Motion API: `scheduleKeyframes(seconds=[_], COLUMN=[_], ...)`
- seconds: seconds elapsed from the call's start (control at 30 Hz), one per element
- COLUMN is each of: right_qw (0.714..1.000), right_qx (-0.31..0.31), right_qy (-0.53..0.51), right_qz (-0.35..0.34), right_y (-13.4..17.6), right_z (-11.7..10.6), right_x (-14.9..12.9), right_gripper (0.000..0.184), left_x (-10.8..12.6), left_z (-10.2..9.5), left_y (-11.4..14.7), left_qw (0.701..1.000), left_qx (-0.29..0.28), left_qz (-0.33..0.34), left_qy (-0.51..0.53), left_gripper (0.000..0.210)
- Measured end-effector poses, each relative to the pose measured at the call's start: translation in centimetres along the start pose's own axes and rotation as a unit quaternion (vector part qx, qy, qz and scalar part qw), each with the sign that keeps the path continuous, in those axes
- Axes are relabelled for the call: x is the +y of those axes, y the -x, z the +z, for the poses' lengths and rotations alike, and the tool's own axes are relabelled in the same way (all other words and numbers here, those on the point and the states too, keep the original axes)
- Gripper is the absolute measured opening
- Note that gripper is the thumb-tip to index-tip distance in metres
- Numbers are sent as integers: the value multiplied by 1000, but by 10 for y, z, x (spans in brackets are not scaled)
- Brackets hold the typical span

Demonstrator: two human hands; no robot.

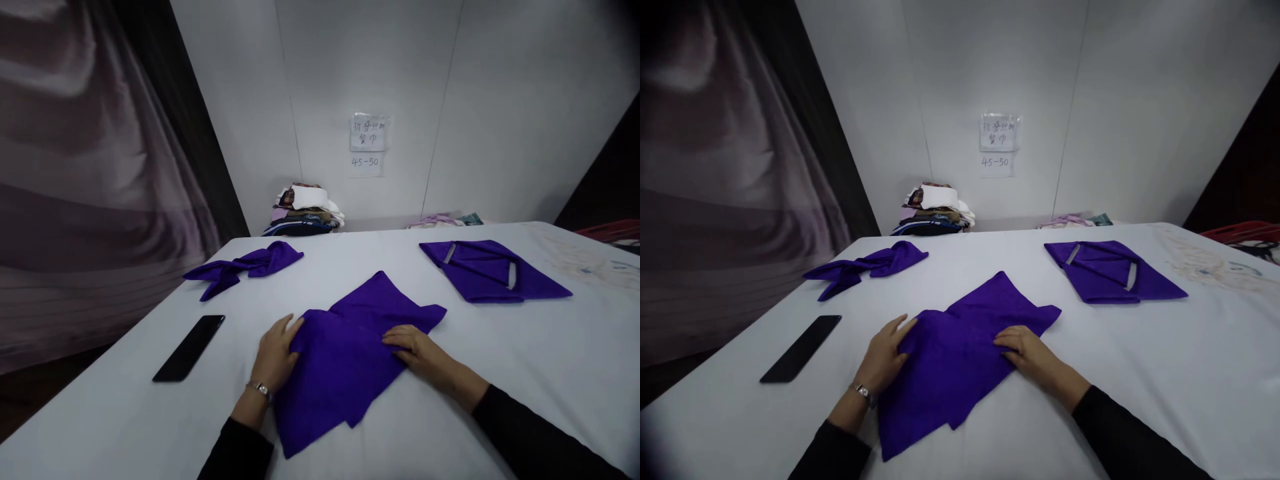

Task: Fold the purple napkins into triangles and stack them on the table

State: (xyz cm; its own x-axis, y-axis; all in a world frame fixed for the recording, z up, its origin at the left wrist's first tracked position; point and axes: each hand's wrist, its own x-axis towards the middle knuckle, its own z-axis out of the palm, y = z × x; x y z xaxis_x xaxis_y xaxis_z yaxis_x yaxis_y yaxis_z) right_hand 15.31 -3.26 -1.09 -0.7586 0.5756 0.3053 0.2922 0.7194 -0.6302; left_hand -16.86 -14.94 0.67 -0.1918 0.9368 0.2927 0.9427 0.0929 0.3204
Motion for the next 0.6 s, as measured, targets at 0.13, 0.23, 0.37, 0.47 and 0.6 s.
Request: scheduleKeyframes(seconds=[0.13,0.23,0.37,0.47,0.6], right_qw=[998,992,972,962,963], right_qx=[61,97,50,98,113], right_qy=[31,18,-136,-203,-237], right_qz=[12,72,184,155,-56], right_y=[2,-13,-81,-148,-195], right_z=[-22,-47,-75,-83,-71], right_x=[0,0,-11,-33,-66], right_gripper=[27,24,27,34,63], left_x=[9,15,19,7,-25], left_z=[-4,-15,-23,-15,2], left_y=[-2,-4,-17,-30,-38], left_qw=[990,973,931,870,828], left_qx=[-33,-44,-10,34,111], left_qz=[43,25,-64,-202,-333], left_qy=[127,224,360,449,438], left_gripper=[21,21,25,39,40])
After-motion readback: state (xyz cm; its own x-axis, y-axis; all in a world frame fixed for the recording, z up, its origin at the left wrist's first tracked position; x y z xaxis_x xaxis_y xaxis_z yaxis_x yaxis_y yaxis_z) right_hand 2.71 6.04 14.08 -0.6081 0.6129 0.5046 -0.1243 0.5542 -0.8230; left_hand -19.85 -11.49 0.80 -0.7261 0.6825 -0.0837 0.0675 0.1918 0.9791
